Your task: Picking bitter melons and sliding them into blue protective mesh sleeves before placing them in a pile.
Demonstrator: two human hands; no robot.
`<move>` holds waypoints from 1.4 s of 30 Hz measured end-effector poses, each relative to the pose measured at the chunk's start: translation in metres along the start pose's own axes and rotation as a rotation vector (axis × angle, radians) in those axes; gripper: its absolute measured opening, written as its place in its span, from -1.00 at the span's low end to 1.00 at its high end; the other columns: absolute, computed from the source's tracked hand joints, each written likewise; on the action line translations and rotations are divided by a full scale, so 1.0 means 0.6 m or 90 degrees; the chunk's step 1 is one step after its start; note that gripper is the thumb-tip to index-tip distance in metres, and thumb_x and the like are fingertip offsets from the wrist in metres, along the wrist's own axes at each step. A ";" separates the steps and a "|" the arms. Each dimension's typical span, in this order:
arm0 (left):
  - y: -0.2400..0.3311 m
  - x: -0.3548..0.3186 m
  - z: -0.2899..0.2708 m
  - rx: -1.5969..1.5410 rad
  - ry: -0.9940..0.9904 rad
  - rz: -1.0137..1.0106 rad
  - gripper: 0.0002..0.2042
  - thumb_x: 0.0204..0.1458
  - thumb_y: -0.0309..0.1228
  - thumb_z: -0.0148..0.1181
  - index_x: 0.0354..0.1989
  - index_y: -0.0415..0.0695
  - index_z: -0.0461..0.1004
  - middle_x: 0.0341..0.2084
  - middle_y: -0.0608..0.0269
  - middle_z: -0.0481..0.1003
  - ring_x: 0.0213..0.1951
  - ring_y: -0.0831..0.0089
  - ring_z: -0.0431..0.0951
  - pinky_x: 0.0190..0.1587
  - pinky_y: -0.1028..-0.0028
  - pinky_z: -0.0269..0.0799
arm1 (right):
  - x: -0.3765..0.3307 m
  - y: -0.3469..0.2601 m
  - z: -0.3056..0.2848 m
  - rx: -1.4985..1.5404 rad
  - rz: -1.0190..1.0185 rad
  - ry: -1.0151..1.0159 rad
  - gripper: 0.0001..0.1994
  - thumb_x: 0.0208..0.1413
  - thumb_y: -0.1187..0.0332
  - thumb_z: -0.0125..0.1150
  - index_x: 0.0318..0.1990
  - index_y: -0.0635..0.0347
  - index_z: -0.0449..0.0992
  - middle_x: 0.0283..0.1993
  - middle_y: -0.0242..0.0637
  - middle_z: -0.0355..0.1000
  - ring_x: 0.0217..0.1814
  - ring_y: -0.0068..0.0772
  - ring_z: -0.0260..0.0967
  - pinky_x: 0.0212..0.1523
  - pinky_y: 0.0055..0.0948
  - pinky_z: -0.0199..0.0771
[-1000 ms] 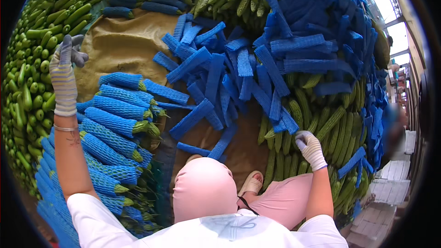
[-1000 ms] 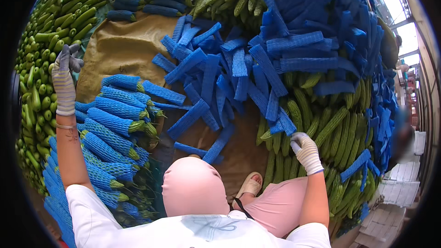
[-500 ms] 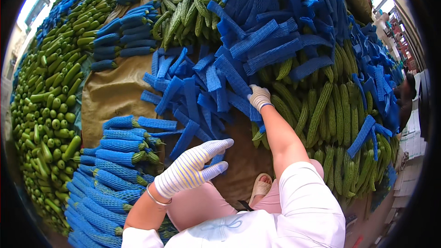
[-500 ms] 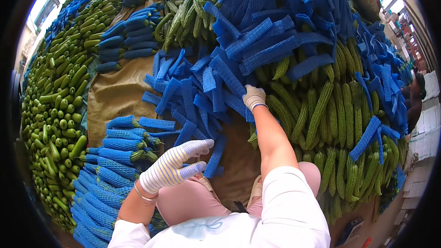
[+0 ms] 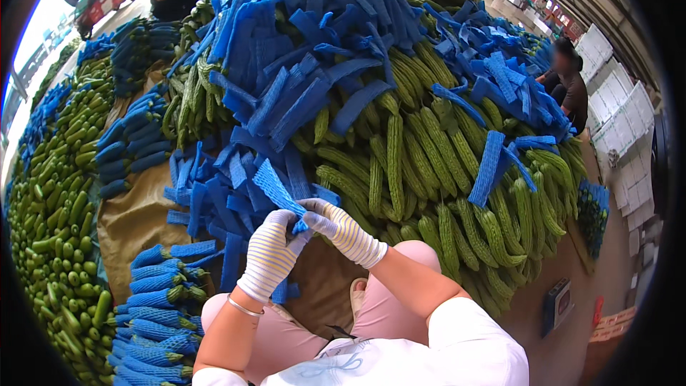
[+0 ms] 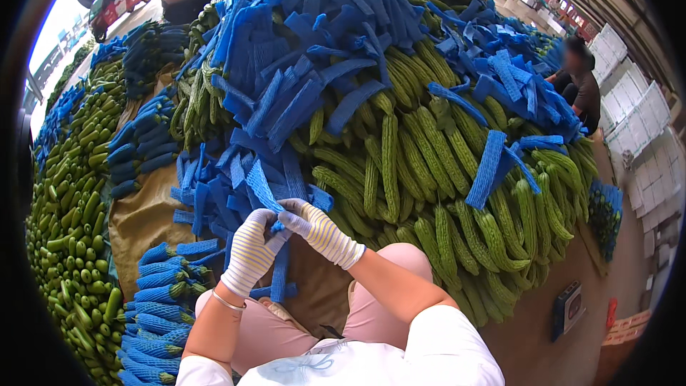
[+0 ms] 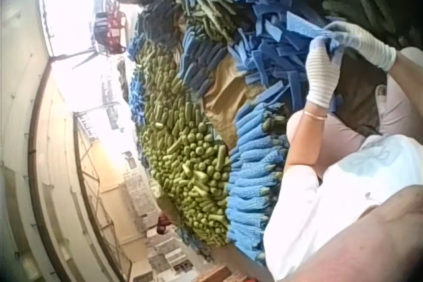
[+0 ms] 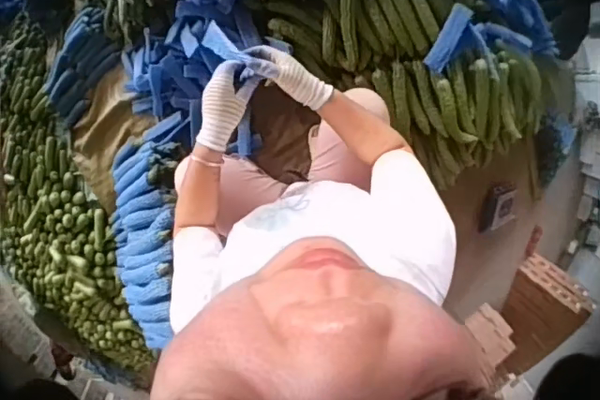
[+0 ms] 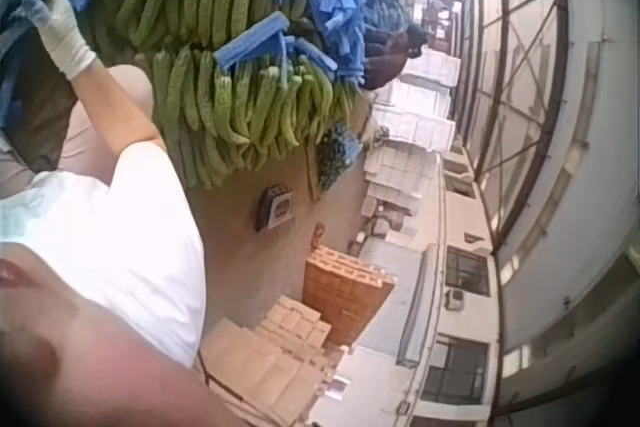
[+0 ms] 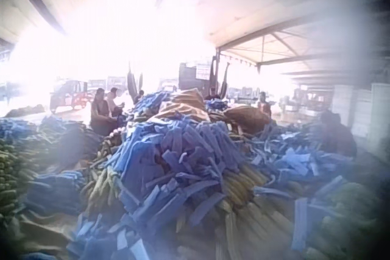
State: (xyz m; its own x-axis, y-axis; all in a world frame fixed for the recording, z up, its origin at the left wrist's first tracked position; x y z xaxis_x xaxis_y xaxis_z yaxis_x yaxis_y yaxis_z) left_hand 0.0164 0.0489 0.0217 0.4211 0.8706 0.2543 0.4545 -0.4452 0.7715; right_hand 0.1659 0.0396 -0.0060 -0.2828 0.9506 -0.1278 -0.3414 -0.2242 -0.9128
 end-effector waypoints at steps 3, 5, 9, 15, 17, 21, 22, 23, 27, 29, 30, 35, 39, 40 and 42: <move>0.002 -0.002 0.047 -0.201 0.000 -0.053 -0.78 -0.03 -0.51 0.17 -0.18 -0.24 0.38 -0.44 0.23 0.45 -0.43 0.36 0.47 -0.35 0.48 0.40 | -0.045 -0.001 -0.012 -0.181 -0.122 0.017 -0.24 -0.01 0.00 0.27 0.20 0.37 0.14 0.08 -0.19 0.17 0.08 -0.39 0.22 0.12 -0.40 0.22; -0.003 -0.011 0.063 -0.398 -0.041 -0.180 -0.82 0.12 -0.53 -0.02 -0.12 -0.20 0.42 -0.44 0.43 0.43 -0.44 0.70 0.39 -0.40 0.64 0.33 | -0.059 0.010 -0.027 -0.199 -0.143 0.048 -0.23 -0.02 0.03 0.29 0.22 0.34 0.12 0.01 -0.25 0.23 0.02 -0.46 0.24 0.09 -0.43 0.25; 0.010 -0.017 0.080 -0.431 -0.116 -0.255 -0.80 0.11 -0.47 0.02 -0.11 -0.20 0.41 -0.40 0.39 0.46 -0.41 0.70 0.41 -0.34 0.69 0.34 | -0.067 0.030 -0.061 -0.217 -0.145 0.077 -0.25 -0.01 0.11 0.32 0.24 0.29 0.10 -0.07 -0.31 0.29 -0.05 -0.54 0.27 0.05 -0.46 0.28; 0.032 -0.017 0.075 -0.538 -0.164 -0.251 -0.88 0.06 -0.44 0.09 -0.23 -0.13 0.42 -0.42 0.42 0.44 -0.41 0.70 0.37 -0.34 0.66 0.30 | -0.080 0.024 -0.022 0.002 -0.126 -0.057 -0.47 0.05 0.12 0.26 0.09 0.19 0.29 -0.22 -0.45 0.36 -0.22 -0.65 0.30 -0.08 -0.53 0.35; 0.032 -0.016 0.066 -0.592 -0.158 -0.272 -0.93 0.07 -0.42 0.12 -0.30 -0.10 0.41 -0.49 0.42 0.41 -0.46 0.66 0.35 -0.36 0.63 0.29 | -0.083 0.014 -0.025 0.008 -0.113 -0.057 -0.53 0.08 0.11 0.21 0.06 0.18 0.33 -0.23 -0.46 0.37 -0.22 -0.64 0.30 -0.11 -0.54 0.36; 0.032 -0.013 0.054 -0.732 -0.151 -0.305 -0.91 0.08 -0.39 0.13 -0.33 -0.11 0.39 -0.53 0.38 0.40 -0.51 0.61 0.36 -0.43 0.61 0.27 | -0.082 0.018 -0.049 0.024 -0.094 -0.009 -0.66 0.16 0.11 0.10 -0.06 0.18 0.45 -0.24 -0.45 0.41 -0.23 -0.62 0.35 -0.12 -0.53 0.41; 0.032 -0.013 0.048 -0.733 -0.150 -0.306 -0.91 0.08 -0.39 0.13 -0.33 -0.11 0.39 -0.53 0.38 0.40 -0.51 0.61 0.36 -0.43 0.61 0.27 | -0.083 0.014 -0.053 0.051 -0.070 0.021 -0.66 0.16 0.13 0.11 -0.07 0.18 0.46 -0.23 -0.43 0.43 -0.23 -0.61 0.36 -0.12 -0.53 0.42; 0.033 -0.011 0.039 -0.770 -0.126 -0.296 -0.92 0.08 -0.41 0.13 -0.33 -0.11 0.39 -0.53 0.38 0.40 -0.51 0.60 0.36 -0.43 0.60 0.27 | -0.080 0.015 -0.061 0.085 -0.082 0.062 -0.72 0.17 0.25 0.09 -0.06 0.22 0.45 -0.23 -0.38 0.46 -0.26 -0.61 0.39 -0.16 -0.54 0.46; 0.042 -0.008 0.018 -0.665 0.034 -0.168 -0.93 0.09 -0.44 0.09 -0.31 -0.15 0.41 -0.44 0.28 0.45 -0.43 0.55 0.44 -0.32 0.54 0.37 | -0.066 0.029 -0.082 -0.101 -0.150 0.190 -0.76 0.05 0.47 0.05 -0.10 0.25 0.45 -0.28 -0.31 0.47 -0.32 -0.54 0.41 -0.24 -0.51 0.47; 0.099 -0.020 0.040 -0.573 -0.037 -0.059 -0.85 0.10 -0.44 0.08 -0.19 -0.21 0.44 -0.30 0.24 0.50 -0.26 0.49 0.49 -0.11 0.47 0.39 | -0.062 0.064 -0.078 -0.487 -0.203 0.137 -0.76 -0.03 0.44 0.14 -0.14 0.11 0.47 -0.32 -0.24 0.46 -0.34 -0.43 0.41 -0.25 -0.44 0.42; 0.115 -0.029 0.059 -0.548 -0.148 -0.018 -0.80 0.04 -0.47 0.14 -0.16 -0.22 0.44 -0.27 0.19 0.51 -0.18 0.38 0.50 -0.06 0.42 0.37 | -0.063 0.073 -0.065 -0.568 -0.266 0.084 -0.76 -0.05 0.42 0.15 -0.16 0.07 0.48 -0.33 -0.22 0.46 -0.33 -0.40 0.41 -0.25 -0.41 0.41; 0.125 -0.033 0.088 0.073 -0.005 0.319 -0.62 -0.17 -0.53 0.19 -0.09 -0.18 0.41 -0.14 0.03 0.46 -0.06 0.04 0.45 0.01 0.21 0.35 | -0.050 0.060 -0.092 0.019 -0.129 0.207 -0.86 0.07 0.51 0.11 -0.19 0.25 0.42 -0.35 -0.38 0.43 -0.34 -0.64 0.38 -0.26 -0.63 0.45; 0.049 -0.032 0.110 0.274 -0.036 0.134 -0.80 -0.03 -0.52 0.08 -0.18 -0.20 0.42 -0.39 0.14 0.47 -0.32 0.21 0.49 -0.25 0.33 0.42 | -0.075 0.032 -0.078 -0.127 -0.207 0.252 -0.87 0.10 0.46 0.13 -0.20 0.27 0.45 -0.33 -0.37 0.46 -0.36 -0.64 0.36 -0.33 -0.63 0.40; 0.012 -0.035 0.117 0.274 -0.034 0.133 -0.80 -0.03 -0.52 0.08 -0.18 -0.20 0.42 -0.39 0.14 0.47 -0.32 0.21 0.49 -0.25 0.33 0.42 | -0.079 0.043 -0.068 -0.275 -0.231 0.255 -0.86 0.09 0.45 0.15 -0.21 0.26 0.46 -0.35 -0.36 0.47 -0.38 -0.63 0.36 -0.34 -0.61 0.38; -0.068 -0.045 0.126 -0.197 0.009 -0.152 -0.78 0.03 -0.55 0.00 -0.13 -0.24 0.41 -0.34 0.30 0.46 -0.31 0.44 0.48 -0.25 0.46 0.41 | -0.094 0.046 -0.023 -0.434 -0.240 0.216 -0.83 0.06 0.36 0.19 -0.22 0.23 0.48 -0.44 -0.21 0.45 -0.43 -0.49 0.35 -0.31 -0.49 0.36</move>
State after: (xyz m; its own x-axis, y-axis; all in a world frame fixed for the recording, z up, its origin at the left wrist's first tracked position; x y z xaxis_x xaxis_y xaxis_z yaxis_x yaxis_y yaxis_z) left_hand 0.0455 0.0277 -0.0608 0.3207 0.9457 0.0527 0.2799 -0.1478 0.9486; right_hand 0.1847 -0.0170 -0.0291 0.0633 0.9732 0.2213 0.2872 0.1946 -0.9379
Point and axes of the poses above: each hand's wrist, its own x-axis towards the middle knuckle, its own z-axis out of the palm, y = z × x, the point moved 3 cm from there along x, towards the middle knuckle
